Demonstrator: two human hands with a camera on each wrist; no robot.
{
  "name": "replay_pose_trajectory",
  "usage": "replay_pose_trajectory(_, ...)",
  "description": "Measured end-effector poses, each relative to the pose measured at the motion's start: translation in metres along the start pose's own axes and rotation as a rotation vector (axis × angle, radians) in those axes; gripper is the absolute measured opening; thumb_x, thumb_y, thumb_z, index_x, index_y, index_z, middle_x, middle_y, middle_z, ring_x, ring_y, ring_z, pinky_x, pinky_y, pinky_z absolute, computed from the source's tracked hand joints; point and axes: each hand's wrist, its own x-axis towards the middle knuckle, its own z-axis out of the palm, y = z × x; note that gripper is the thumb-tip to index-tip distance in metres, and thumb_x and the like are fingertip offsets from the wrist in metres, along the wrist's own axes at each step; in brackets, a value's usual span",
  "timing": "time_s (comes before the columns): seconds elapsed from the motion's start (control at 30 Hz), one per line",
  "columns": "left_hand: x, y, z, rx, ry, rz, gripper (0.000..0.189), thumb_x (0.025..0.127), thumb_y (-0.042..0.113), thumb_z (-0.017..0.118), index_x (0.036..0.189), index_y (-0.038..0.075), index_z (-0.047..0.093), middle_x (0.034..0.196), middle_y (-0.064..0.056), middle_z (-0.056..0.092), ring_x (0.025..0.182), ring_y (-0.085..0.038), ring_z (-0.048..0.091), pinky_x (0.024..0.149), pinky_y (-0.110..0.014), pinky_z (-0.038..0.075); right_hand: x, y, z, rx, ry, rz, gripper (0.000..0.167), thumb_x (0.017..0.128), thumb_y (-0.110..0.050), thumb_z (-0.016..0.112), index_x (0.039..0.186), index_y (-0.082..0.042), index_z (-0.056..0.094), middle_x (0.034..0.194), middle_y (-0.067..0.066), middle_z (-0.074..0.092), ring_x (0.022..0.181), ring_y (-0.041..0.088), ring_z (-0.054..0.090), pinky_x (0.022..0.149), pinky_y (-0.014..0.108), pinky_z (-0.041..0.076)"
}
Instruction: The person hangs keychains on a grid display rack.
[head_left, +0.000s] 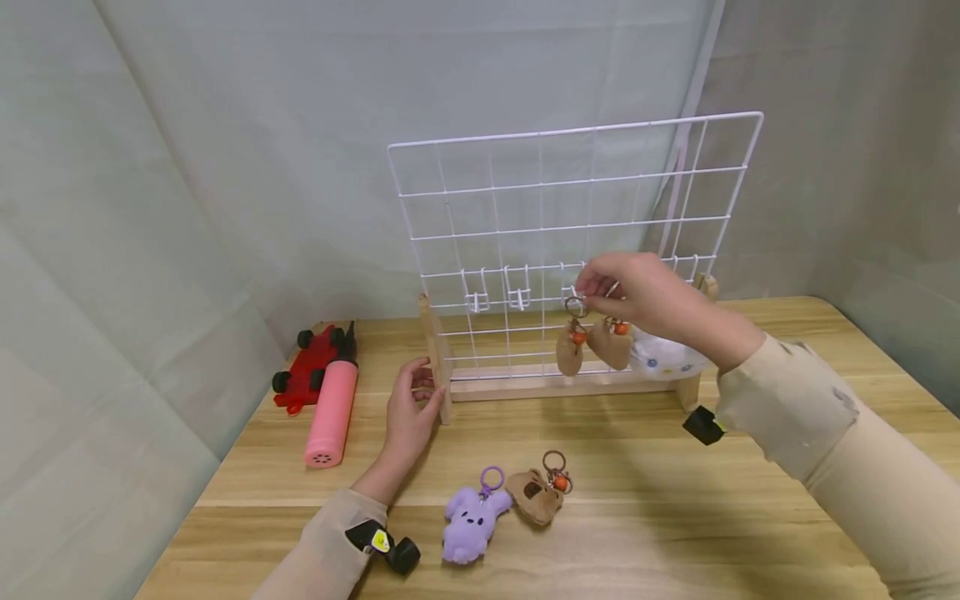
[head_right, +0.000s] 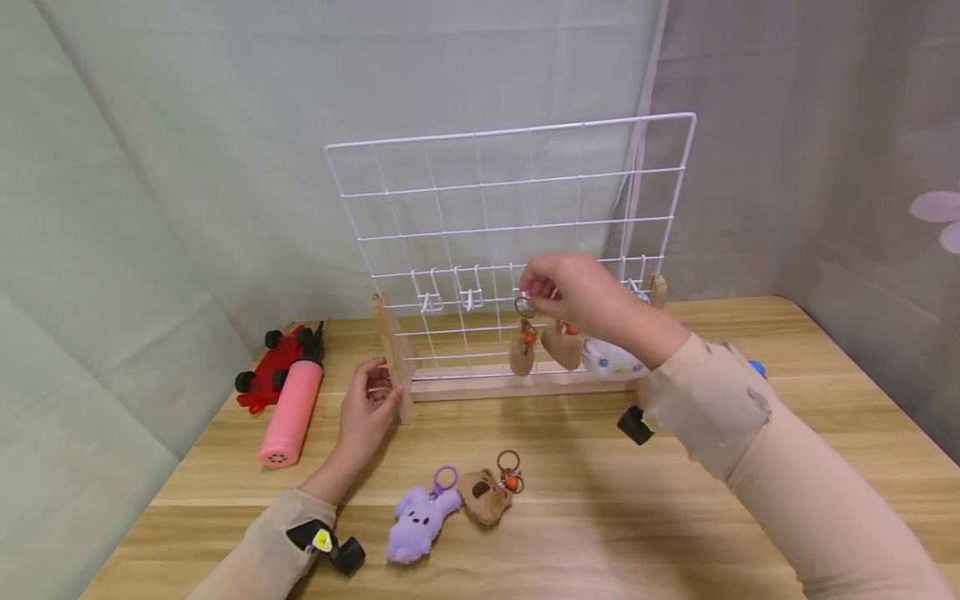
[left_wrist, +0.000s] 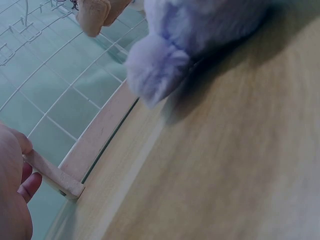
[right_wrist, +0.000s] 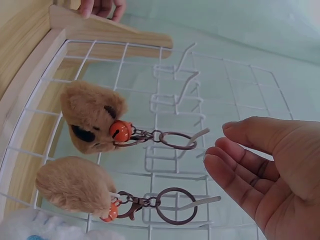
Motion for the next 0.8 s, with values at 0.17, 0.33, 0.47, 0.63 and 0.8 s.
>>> replay_pose_trajectory(0.17, 0.000, 0.000, 0.000, 0.006, -0.002, 0.003, 0.045, 0.085, -0.008, 0.063, 0.128, -0.002, 0.047, 0.109, -0.022, 0.059, 0.096, -0.029, 0.059, 0.076, -0.018, 0.052, -0.005, -0.003, -0.002, -0.009, 0.022, -0.011, 0.011, 0.088, -0.005, 0.066, 0.098, -0.005, 0.067, 0.092, 0.006, 0.070, 0.086, 0.018, 0.065, 0.077, 0.036, 0.057)
replay_pose_trajectory(0.33, 0.000, 0.000, -0.001, 0.007, -0.006, 0.002, 0.046, 0.086, -0.007, 0.063, 0.128, -0.002, 0.047, 0.110, -0.022, 0.058, 0.096, -0.029, 0.059, 0.076, -0.020, 0.052, -0.014, -0.009, -0.007, 0.008, 0.047, -0.014, 0.011, 0.088, -0.006, 0.067, 0.099, -0.007, 0.068, 0.092, 0.003, 0.070, 0.085, 0.015, 0.064, 0.074, 0.033, 0.056)
replay_pose_trajectory(0.47, 0.000, -0.001, -0.001, -0.002, -0.004, -0.004, 0.046, 0.085, -0.007, 0.063, 0.128, -0.002, 0.047, 0.109, -0.022, 0.059, 0.096, -0.029, 0.059, 0.076, -0.019, 0.052, -0.022, -0.013, -0.006, 0.026, 0.091, -0.063, 0.012, 0.086, -0.003, 0.068, 0.097, -0.007, 0.068, 0.091, 0.002, 0.070, 0.082, 0.012, 0.064, 0.070, 0.029, 0.056)
replay_pose_trajectory(0.63, 0.000, 0.000, -0.001, 0.002, -0.002, 0.007, 0.046, 0.085, -0.008, 0.064, 0.128, -0.002, 0.047, 0.108, -0.022, 0.059, 0.094, -0.027, 0.059, 0.075, -0.017, 0.051, -0.033, -0.014, 0.001, 0.045, 0.137, -0.166, 0.017, 0.082, 0.002, 0.071, 0.096, -0.007, 0.067, 0.089, 0.001, 0.070, 0.077, 0.008, 0.063, 0.068, 0.023, 0.056)
replay_pose_trajectory(0.8, 0.000, 0.000, -0.001, -0.002, -0.020, 0.000, 0.046, 0.086, -0.007, 0.063, 0.129, -0.002, 0.046, 0.110, -0.022, 0.058, 0.096, -0.028, 0.058, 0.076, -0.016, 0.050, -0.043, -0.016, 0.009, 0.064, 0.151, -0.225, 0.020, 0.081, 0.002, 0.072, 0.095, -0.010, 0.067, 0.086, -0.004, 0.068, 0.074, 0.004, 0.060, 0.064, 0.020, 0.054)
